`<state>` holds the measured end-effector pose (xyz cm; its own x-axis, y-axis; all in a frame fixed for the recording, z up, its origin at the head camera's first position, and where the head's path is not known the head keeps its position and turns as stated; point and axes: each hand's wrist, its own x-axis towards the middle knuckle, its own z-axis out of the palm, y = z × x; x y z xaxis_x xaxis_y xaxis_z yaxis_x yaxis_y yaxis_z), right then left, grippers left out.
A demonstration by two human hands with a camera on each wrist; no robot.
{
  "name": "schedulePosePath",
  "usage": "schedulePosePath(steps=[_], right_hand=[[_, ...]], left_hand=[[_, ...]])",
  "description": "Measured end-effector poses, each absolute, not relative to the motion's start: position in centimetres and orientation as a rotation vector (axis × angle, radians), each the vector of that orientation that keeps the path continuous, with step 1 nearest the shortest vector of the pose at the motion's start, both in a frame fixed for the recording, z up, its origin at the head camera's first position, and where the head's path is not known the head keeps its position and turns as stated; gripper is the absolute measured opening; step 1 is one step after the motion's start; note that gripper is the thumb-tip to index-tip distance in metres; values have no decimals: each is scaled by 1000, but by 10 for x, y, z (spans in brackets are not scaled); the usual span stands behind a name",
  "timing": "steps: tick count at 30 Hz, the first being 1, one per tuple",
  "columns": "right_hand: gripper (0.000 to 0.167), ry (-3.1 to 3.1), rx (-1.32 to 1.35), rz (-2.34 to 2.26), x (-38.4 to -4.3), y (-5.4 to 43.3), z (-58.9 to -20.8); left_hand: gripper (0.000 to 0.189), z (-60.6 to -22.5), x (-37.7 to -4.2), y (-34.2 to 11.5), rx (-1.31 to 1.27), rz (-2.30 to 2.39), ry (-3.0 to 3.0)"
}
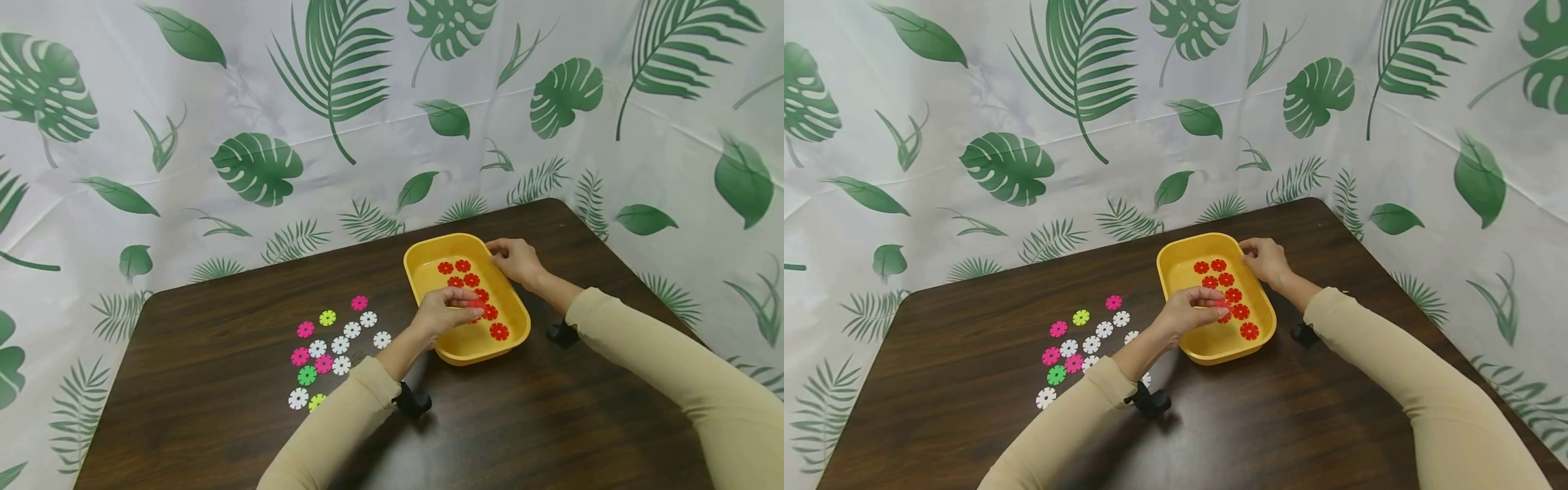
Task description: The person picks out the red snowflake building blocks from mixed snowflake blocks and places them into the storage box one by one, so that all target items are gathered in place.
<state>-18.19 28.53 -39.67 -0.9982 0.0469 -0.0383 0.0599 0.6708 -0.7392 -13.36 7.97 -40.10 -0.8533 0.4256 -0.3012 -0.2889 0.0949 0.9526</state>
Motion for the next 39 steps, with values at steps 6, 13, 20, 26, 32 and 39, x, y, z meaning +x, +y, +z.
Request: schedulePosePath(steps=[6, 13, 20, 26, 32, 39], right_hand=[[35, 2868, 92, -1251, -183, 286, -397], [35, 2862, 81, -1266, -183, 286, -397], [36, 2855, 81, -1263, -182, 285, -396], [36, 2845, 80, -1260, -182, 286, -395], [35, 2848, 84, -1267, -183, 285, -395], [36, 2832, 92, -1271, -182, 287, -395]], left_hand=[[23, -402, -136, 85, 142, 1773, 1845], [25, -405, -140, 88, 158, 1716, 1858], [23, -409, -142, 93, 156, 1628, 1898], [18, -412, -141, 96, 198, 1467, 2026], [14, -414, -138, 99, 211, 1385, 2110], [13, -415, -135, 102, 200, 1320, 2175]])
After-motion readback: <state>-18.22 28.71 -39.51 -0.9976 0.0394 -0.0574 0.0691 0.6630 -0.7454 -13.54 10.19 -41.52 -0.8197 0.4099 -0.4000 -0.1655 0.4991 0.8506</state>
